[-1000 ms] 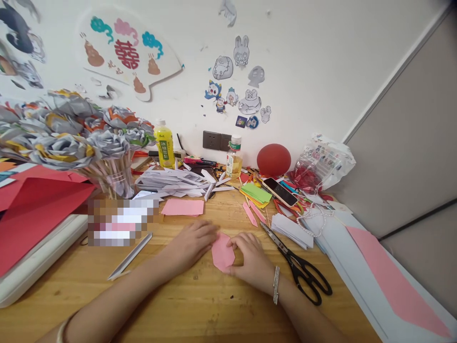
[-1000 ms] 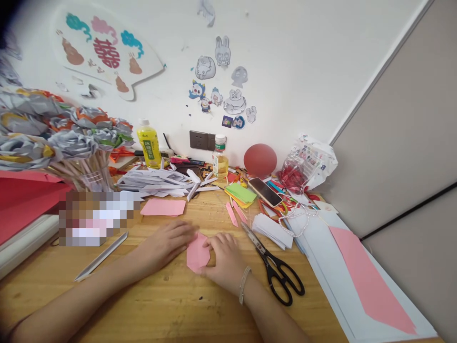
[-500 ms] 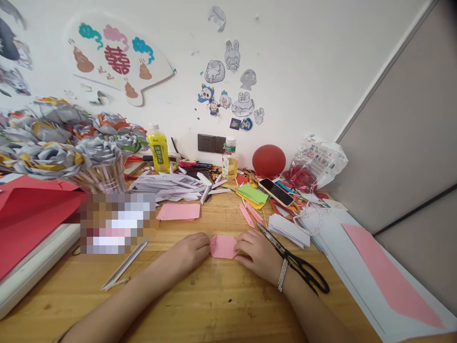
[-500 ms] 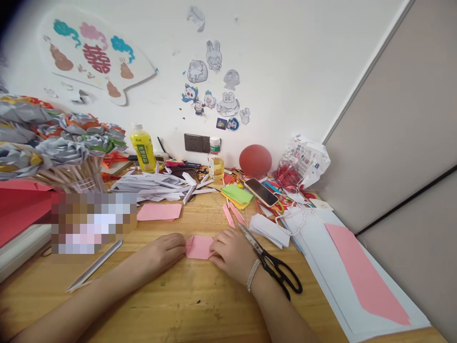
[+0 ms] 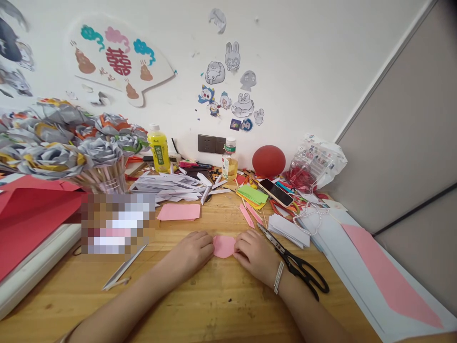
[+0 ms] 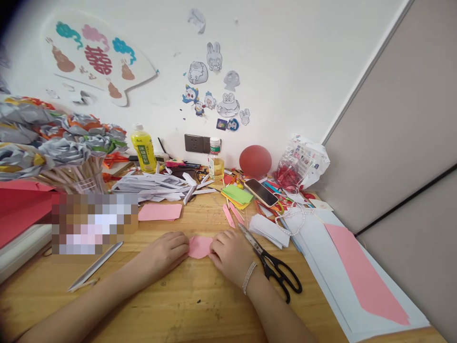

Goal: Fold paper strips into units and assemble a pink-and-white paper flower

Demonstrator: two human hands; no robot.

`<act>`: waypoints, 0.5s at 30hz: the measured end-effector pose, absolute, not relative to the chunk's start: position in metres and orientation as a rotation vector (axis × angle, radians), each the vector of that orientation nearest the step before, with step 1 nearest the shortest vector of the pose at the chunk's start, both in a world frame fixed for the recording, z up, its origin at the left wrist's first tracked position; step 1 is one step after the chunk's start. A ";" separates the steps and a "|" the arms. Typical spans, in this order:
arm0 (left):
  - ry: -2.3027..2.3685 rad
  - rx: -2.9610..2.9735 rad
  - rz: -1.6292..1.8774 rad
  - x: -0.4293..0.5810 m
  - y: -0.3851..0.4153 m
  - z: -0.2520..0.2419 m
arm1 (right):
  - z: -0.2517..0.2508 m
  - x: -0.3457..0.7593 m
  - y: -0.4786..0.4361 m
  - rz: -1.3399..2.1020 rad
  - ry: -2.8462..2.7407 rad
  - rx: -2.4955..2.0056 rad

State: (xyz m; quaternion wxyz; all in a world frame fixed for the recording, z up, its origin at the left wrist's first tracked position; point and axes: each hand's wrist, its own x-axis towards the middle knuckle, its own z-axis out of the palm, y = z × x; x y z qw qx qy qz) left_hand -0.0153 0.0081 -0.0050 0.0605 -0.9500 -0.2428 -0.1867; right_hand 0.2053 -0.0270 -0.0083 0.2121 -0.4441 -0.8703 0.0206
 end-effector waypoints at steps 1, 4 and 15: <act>-0.741 -2.870 -0.559 -0.015 0.008 -0.005 | -0.009 0.205 -0.028 0.043 -2.418 -1.244; -0.760 -2.858 -0.522 -0.015 0.008 -0.007 | -0.008 0.203 -0.030 0.040 -2.411 -1.273; -1.183 -2.833 -0.544 -0.002 0.005 -0.009 | -0.015 0.191 -0.032 0.153 -2.074 -1.571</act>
